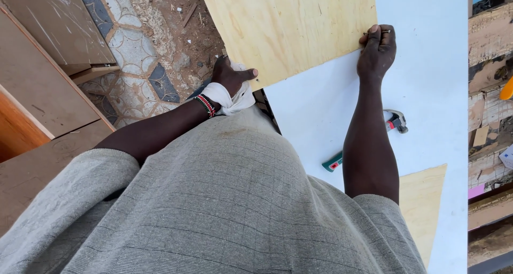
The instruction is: The person is aligning a small plywood board on a larger surface and securing it by driving a nail with a hammer.
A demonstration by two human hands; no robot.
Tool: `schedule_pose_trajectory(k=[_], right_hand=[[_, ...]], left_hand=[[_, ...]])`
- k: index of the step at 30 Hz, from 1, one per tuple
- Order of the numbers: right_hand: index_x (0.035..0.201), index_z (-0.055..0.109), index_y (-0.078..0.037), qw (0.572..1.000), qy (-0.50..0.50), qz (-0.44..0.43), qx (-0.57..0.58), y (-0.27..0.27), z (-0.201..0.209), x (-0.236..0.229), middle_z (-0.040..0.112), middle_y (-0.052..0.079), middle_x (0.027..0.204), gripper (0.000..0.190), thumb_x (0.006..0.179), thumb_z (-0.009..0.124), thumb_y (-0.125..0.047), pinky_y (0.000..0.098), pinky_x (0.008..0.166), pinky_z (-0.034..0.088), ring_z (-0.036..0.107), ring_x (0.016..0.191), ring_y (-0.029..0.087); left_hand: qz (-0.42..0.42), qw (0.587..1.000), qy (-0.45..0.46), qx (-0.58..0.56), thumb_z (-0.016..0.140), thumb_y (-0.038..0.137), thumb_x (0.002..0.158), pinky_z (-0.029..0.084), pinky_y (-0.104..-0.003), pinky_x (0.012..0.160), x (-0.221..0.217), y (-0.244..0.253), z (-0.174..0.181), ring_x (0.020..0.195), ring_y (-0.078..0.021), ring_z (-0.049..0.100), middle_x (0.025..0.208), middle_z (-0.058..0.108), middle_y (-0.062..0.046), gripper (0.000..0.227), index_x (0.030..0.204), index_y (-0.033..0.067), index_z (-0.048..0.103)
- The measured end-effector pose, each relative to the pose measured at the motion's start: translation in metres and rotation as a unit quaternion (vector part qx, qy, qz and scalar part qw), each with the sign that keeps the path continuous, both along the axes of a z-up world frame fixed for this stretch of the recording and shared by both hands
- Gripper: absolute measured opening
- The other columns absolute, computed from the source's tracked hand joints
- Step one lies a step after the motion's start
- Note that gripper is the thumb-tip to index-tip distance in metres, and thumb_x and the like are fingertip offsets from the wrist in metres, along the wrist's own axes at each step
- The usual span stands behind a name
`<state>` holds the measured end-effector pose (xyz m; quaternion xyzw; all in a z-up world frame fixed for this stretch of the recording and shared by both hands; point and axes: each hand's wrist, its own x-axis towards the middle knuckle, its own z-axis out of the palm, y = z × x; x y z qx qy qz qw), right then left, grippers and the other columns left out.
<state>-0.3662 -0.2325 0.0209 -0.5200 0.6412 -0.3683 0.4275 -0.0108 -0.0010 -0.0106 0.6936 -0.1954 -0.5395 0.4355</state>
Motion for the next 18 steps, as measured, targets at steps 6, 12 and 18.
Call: schedule_pose_trajectory(k=[6,12,18], right_hand=[[0.108,0.068,-0.019,0.999,-0.017,0.004,-0.030,0.005,-0.002,0.002,0.072,0.001,0.091,0.019,0.124,0.064,-0.028,0.0270,0.079,0.064,0.070,0.086,0.010],[0.107,0.067,-0.019,0.999,0.004,0.005,-0.052,0.006,-0.001,0.004,0.070,0.000,0.090,0.020,0.124,0.064,-0.029,0.0278,0.080,0.063,0.069,0.086,0.010],[0.108,0.068,-0.019,0.998,0.017,0.005,-0.063,0.007,-0.001,0.005,0.070,0.000,0.088,0.020,0.124,0.064,-0.029,0.0281,0.078,0.062,0.069,0.086,0.011]], left_hand=[[-0.032,0.992,-0.100,0.063,0.108,0.044,0.070,0.066,-0.044,0.089,0.000,-0.001,0.009,0.102,-0.0185,0.076,0.112,0.085,0.001,0.055,0.109,0.0148,0.083],[-0.005,0.998,-0.036,0.045,0.108,0.034,0.072,0.070,-0.040,0.095,-0.004,-0.001,0.001,0.108,-0.0167,0.081,0.121,0.090,-0.001,0.059,0.123,0.0122,0.085],[-0.023,0.995,-0.062,0.071,0.108,0.041,0.072,0.067,-0.041,0.093,-0.001,-0.001,0.009,0.106,-0.0172,0.077,0.117,0.086,0.001,0.060,0.118,0.0135,0.081]])
